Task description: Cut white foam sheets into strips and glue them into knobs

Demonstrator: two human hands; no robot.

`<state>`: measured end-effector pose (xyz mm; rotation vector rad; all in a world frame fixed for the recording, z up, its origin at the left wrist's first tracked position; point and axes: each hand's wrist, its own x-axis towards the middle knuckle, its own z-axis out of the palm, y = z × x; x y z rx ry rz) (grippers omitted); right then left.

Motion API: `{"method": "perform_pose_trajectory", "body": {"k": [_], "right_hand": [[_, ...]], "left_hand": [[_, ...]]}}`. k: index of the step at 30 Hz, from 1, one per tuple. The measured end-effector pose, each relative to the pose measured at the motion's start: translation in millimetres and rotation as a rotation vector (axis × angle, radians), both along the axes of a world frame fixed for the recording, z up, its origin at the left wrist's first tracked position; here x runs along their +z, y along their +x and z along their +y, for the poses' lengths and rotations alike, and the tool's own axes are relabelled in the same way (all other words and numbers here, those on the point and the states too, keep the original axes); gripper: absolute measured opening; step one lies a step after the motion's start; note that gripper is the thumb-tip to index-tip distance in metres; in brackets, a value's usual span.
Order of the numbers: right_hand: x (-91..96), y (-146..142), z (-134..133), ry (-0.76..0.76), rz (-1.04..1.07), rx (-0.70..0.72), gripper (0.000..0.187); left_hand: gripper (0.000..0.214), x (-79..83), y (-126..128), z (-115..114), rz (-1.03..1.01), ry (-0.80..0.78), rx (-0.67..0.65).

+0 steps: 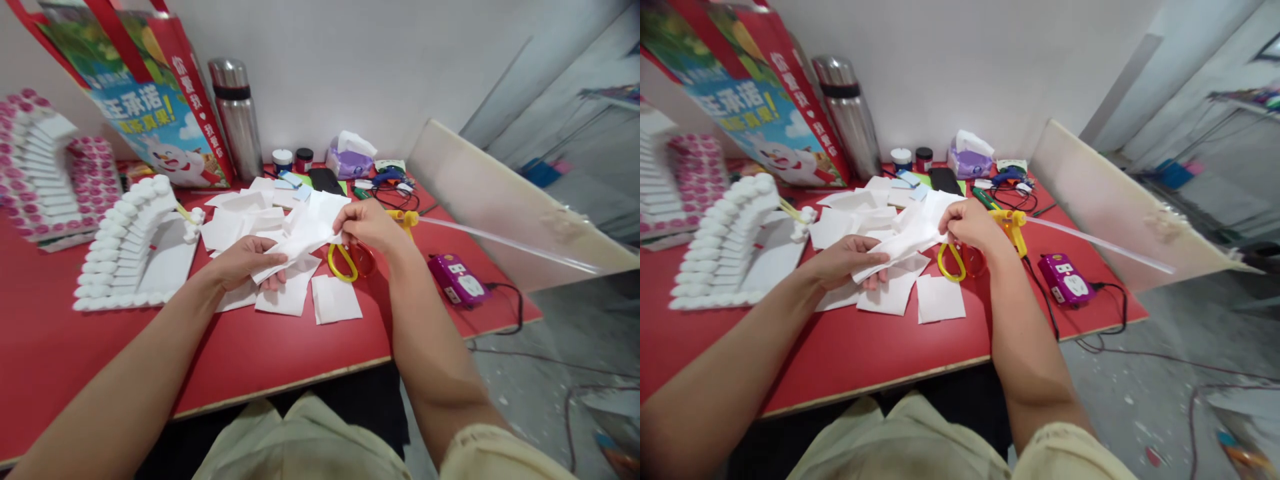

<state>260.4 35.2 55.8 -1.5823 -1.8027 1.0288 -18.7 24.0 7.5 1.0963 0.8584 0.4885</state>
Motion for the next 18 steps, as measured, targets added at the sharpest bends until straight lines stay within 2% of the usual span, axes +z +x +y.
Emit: {"method": "perform_pose_trajectory", "body": {"k": [2, 5, 7, 10, 13, 18], "right_hand": [[6.2, 0.7, -4.7, -0.012, -0.303, -0.061, 0.023], [10.4, -10.6, -13.0, -0.050, -0.789, -0.017, 0.033], [6.8, -23.5, -17.5, -0.088, -0.964, 0.012, 0.044], [-6.1, -38.2, -22.4, -0.098, -1.028, 0.024, 0.058], [-17.2, -37.7, -27.7, -0.090, -0.985, -0.018, 0.054], [-12.1, -16.8, -38.6, -0.152, -0.856, -0.110, 0.055]], "left_hand": [[0.039, -0.6, 1.2, 1.1, -0.030, 0.010, 0.087], [0.040, -1.5, 3.1, 2.3, -0.057, 0.027, 0.194], [0.039, -2.6, 3.3, 2.9, -0.064, 0.035, 0.236], [0.036, -4.7, 2.5, 3.4, -0.079, 0.045, 0.266], [0.035, -5.4, 2.7, 2.9, -0.094, 0.055, 0.297], [0.036, -1.4, 5.5, 0.8, -0.132, 0.084, 0.344]]}}
